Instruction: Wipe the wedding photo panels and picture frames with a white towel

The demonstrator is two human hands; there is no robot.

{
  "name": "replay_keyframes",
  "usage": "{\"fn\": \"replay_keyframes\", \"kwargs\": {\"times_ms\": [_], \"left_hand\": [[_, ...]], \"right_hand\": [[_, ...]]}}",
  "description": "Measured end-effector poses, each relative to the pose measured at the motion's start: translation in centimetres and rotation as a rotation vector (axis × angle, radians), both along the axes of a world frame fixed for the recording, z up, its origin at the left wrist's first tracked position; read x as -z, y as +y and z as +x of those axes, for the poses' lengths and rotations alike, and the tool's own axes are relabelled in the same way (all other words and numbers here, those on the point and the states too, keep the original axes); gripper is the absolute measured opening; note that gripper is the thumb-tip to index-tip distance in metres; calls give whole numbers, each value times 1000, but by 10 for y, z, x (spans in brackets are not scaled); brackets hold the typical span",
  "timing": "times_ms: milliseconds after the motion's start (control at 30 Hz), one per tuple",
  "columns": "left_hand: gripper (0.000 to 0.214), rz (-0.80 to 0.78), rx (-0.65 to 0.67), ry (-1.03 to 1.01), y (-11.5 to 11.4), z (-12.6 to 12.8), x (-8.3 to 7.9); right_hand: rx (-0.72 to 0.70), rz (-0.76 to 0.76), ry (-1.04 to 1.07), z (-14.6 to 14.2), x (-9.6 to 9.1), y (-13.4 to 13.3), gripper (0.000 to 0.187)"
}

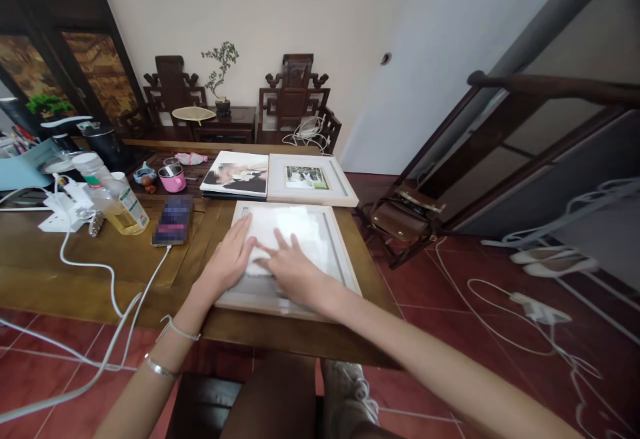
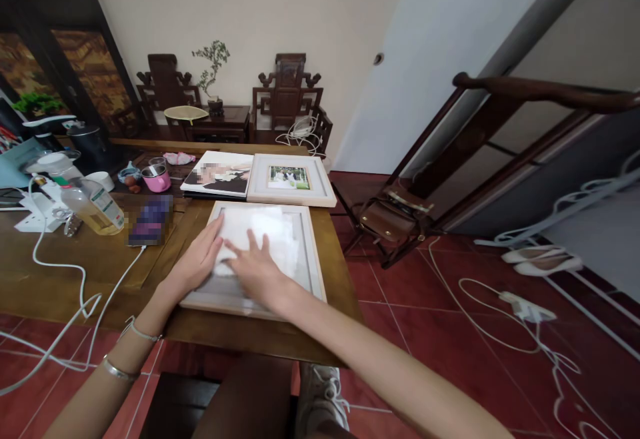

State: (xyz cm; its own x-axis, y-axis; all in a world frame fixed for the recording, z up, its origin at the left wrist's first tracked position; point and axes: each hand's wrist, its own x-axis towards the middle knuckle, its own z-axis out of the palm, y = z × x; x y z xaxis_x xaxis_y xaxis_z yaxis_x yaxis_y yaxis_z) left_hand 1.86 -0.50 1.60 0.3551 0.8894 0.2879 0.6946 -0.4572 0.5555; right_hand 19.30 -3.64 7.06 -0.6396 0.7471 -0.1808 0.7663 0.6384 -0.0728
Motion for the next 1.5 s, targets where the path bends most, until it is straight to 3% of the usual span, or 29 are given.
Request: {"fn": "replay_keyframes", "kwargs": {"times_ms": [167,267,433,533,700,833,1000,1100,1200,1300,1400,1500], "left_hand": [[54,-17,-12,63,-3,-1,1],[49,4,-26,121,-1,-1,7],[43,9,-12,191,-1,-1,8],[44,-21,17,202,-4,0,1],[47,-45,24,134,-5,1,-1],[50,-13,-74,-15,-2,-1,8],[61,-122,-359,-385,-15,-1,8],[63,-399,-461,-801,-36,-2,-3],[49,-804,-394,-994,-59,-4,-14],[43,-801,-478,-1047,-77,-6,-19],[43,-720,-473,-1092,-87,-11,-24],[38,-599,-493,-1100,-88,-20,-43]], "right_hand": [[-151,-197,147,24,-19,-53,71],[-84,-235,156,47,-25,-62,75],[86,-206,162,87,-28,-60,65],[136,-87,215,113,-12,-48,61],[251,200,448,142,44,-10,59],[258,336,652,142,71,-1,54],[194,308,688,132,66,-28,49],[137,302,695,127,65,-44,50],[95,327,743,122,67,-57,43],[49,362,762,123,62,-69,34],[45,395,780,136,51,-79,32],[76,495,812,155,44,-87,30]]}}
